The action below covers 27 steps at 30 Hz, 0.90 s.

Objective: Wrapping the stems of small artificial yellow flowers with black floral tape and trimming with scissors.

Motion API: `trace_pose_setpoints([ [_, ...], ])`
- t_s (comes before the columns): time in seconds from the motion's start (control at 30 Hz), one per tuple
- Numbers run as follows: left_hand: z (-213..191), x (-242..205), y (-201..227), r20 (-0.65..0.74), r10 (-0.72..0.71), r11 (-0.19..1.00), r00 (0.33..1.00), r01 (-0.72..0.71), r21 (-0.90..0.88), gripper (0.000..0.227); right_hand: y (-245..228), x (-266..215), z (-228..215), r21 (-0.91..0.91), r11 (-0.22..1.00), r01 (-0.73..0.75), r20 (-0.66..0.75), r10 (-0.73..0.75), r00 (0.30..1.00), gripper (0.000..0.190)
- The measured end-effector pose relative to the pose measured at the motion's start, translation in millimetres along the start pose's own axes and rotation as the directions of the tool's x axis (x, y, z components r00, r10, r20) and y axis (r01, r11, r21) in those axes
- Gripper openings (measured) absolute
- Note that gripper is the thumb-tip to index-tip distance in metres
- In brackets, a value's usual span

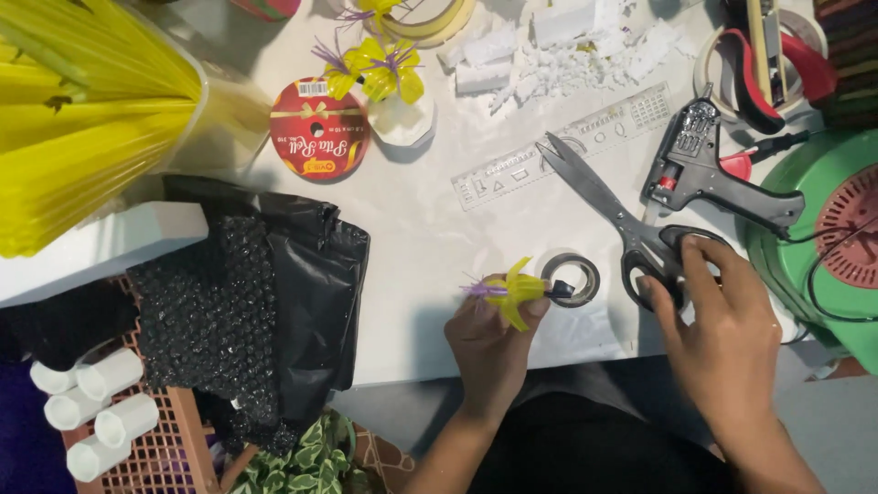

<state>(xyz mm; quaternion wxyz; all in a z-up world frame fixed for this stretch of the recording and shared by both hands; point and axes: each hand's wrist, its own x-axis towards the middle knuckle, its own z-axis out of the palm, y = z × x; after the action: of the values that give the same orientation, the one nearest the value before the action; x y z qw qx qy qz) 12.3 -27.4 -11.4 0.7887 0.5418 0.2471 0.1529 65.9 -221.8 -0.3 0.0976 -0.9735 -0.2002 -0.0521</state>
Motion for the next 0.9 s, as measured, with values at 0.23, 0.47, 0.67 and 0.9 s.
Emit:
trace_pose_setpoints([
  [0.23,3,1,-1,0.010,0.048,0.998,0.999,-0.047,-0.052,0.015,-41,22,-62,0.408,0.904,0.128,-0.105,-0.093,0.990,0.020],
  [0.47,3,-6,-1,0.019,0.130,0.989,0.991,-0.131,0.069,0.010,-48,34,-36,0.411,0.767,0.492,-0.370,-0.353,0.859,0.012],
  [0.67,5,-11,-4,0.041,0.252,0.955,0.967,-0.256,0.150,0.007,-51,22,-25,0.347,0.814,0.465,-0.424,-0.306,0.852,0.009],
  [0.9,4,-11,6,0.162,0.351,0.866,0.922,-0.386,0.320,0.024,-50,18,-9,0.314,0.821,0.477,-0.507,-0.280,0.815,0.013],
])
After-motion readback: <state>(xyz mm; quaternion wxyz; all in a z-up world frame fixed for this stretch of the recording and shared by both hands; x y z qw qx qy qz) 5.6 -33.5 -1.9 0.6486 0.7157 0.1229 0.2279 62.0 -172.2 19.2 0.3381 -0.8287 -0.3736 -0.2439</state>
